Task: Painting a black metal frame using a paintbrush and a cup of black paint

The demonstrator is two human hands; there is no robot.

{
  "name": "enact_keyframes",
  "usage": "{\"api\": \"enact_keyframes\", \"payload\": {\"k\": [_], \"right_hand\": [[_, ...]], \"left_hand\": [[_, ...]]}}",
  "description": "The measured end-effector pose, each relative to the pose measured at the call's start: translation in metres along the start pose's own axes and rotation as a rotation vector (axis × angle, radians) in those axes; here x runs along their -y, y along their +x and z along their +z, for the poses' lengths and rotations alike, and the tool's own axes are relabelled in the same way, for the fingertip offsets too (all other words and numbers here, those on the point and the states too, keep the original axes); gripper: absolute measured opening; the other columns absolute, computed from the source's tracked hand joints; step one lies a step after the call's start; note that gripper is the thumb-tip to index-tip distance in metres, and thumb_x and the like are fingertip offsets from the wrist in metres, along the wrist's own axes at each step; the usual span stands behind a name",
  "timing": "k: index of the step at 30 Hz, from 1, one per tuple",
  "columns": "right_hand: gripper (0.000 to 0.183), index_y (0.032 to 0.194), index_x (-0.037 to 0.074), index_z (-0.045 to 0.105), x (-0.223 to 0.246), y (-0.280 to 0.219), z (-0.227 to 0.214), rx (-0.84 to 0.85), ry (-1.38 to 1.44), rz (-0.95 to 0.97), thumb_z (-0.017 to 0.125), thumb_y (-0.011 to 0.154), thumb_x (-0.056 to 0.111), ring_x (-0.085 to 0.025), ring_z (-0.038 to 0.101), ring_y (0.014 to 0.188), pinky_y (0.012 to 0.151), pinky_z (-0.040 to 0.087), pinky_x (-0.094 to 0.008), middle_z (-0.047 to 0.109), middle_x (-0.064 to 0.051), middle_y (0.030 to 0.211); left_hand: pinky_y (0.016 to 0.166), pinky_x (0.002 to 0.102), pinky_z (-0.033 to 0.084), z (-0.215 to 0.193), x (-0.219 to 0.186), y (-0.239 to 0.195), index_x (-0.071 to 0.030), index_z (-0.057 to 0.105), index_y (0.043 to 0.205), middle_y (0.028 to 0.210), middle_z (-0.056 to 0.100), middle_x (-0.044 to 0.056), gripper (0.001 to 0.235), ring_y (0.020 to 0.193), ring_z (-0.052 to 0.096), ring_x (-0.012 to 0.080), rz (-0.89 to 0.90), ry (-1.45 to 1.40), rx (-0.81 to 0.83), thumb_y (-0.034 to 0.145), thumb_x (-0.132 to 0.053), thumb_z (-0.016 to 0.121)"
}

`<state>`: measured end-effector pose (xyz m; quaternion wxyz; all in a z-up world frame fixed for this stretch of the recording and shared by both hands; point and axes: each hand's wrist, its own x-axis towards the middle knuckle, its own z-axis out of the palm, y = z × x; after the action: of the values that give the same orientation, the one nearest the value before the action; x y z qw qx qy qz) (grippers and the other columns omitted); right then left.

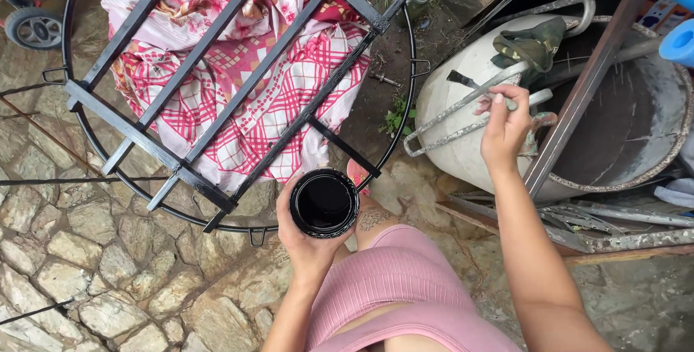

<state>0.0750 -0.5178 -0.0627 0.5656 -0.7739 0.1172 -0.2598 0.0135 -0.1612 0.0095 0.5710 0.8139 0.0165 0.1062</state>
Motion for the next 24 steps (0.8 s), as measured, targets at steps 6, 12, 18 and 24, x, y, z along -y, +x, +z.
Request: {"api": "enact_keyframes", "payload": {"k": [6, 12, 18, 24], "right_hand": [[0.01, 0.112, -0.007, 0.06, -0.115, 0.039, 0.024, 0.208, -0.311, 0.009, 0.055, 0.11, 0.002, -0.027, 0.071, 0.07, 0.069, 0.056, -0.036, 0.065, -0.019, 0.086], [0.01, 0.114, -0.004, 0.063, -0.176, 0.069, 0.033, 0.386, -0.527, -0.095, 0.057, 0.112, 0.004, -0.036, 0.074, 0.073, 0.068, 0.058, -0.043, 0.064, -0.023, 0.093], [0.013, 0.114, -0.001, 0.061, -0.169, 0.083, 0.03, 0.497, -0.76, -0.19, 0.058, 0.114, 0.012, -0.049, 0.069, 0.09, 0.078, 0.054, -0.054, 0.067, -0.025, 0.096], [0.013, 0.113, -0.001, 0.063, -0.172, 0.094, 0.031, 0.493, -0.903, -0.241, 0.056, 0.109, 0.01, -0.046, 0.065, 0.083, 0.074, 0.046, -0.055, 0.071, -0.025, 0.096]], "left_hand": [[0.112, 0.055, 0.042, -0.004, 0.003, -0.011, 0.0, 0.052, 0.136, 0.131, 0.063, 0.023, 0.102, 0.125, 0.061, 0.0446, -0.045, 0.036, -0.043, 0.048, -0.015, 0.102], [0.112, 0.056, 0.042, -0.009, 0.013, -0.025, 0.003, 0.051, 0.135, 0.133, 0.061, 0.025, 0.102, 0.126, 0.059, 0.0463, -0.065, 0.061, -0.093, 0.051, -0.021, 0.103], [0.112, 0.057, 0.041, -0.007, 0.016, -0.017, 0.005, 0.05, 0.135, 0.133, 0.059, 0.027, 0.103, 0.125, 0.059, 0.0477, -0.099, 0.05, -0.11, 0.052, -0.026, 0.104], [0.123, 0.046, 0.042, -0.008, 0.008, -0.012, -0.001, 0.045, 0.144, 0.145, 0.054, 0.019, 0.09, 0.136, 0.055, 0.0346, -0.145, 0.084, -0.102, 0.074, -0.03, 0.092]]}}
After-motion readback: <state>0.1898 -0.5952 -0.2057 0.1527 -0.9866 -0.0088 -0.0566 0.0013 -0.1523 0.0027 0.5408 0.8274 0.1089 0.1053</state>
